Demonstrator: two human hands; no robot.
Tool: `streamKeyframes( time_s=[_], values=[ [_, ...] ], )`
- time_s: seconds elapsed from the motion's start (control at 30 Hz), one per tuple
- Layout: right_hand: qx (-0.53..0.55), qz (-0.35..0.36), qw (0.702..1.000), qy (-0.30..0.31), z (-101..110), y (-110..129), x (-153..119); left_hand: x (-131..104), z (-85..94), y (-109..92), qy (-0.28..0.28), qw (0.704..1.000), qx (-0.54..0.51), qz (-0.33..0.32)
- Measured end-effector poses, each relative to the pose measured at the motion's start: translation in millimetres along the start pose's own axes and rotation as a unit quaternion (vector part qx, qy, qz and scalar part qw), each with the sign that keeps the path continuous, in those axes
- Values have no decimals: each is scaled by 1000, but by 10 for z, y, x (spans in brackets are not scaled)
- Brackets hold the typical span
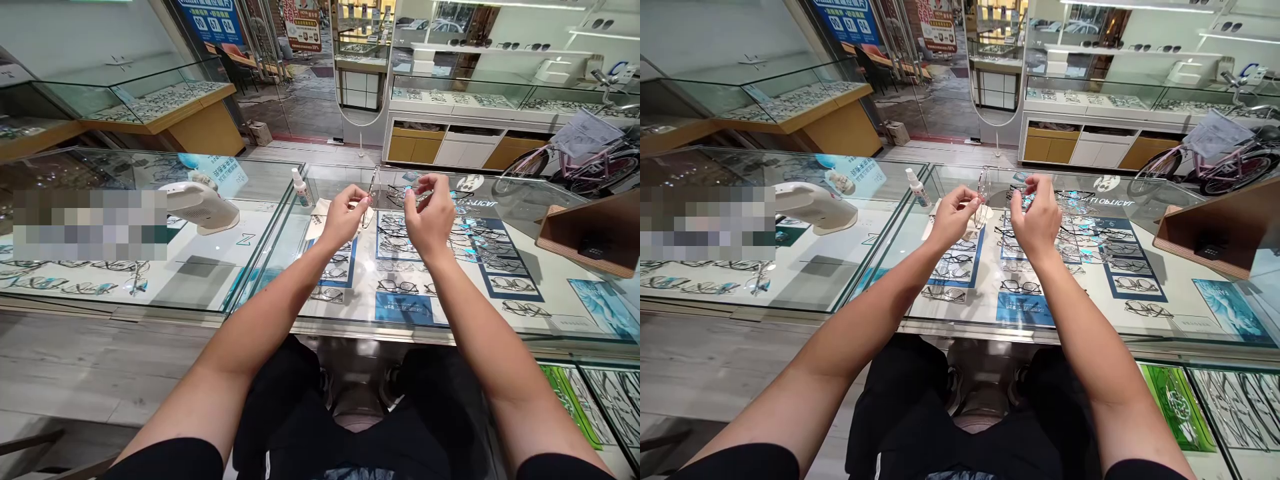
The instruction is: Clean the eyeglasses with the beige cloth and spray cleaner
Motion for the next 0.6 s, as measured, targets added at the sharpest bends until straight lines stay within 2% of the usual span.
streamKeyframes(
  time_s=[0.1,0.23,0.4,0.6],
  values=[
    [39,-21,997,55,-134,26,-60,-45,-45,-68,12,1000,-1,-11],
    [83,-79,986,118,-336,-81,-145,-128,-137,-156,37,999,2,-26],
    [107,-112,980,123,-397,-193,-156,-165,-176,-147,40,999,0,-14],
    [113,-157,973,126,-410,-309,-144,-121,-135,-91,18,1000,-23,-1]
  ],
)
Point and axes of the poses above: each hand's wrist, its own x-axis towards the middle knuckle, its own z-axis out of the back of the hand, y = z × x, the point moved 10 cm from there along x, towards the middle knuckle, and after that the axes turned 10 degrees about -y, right-handed, at the moved point
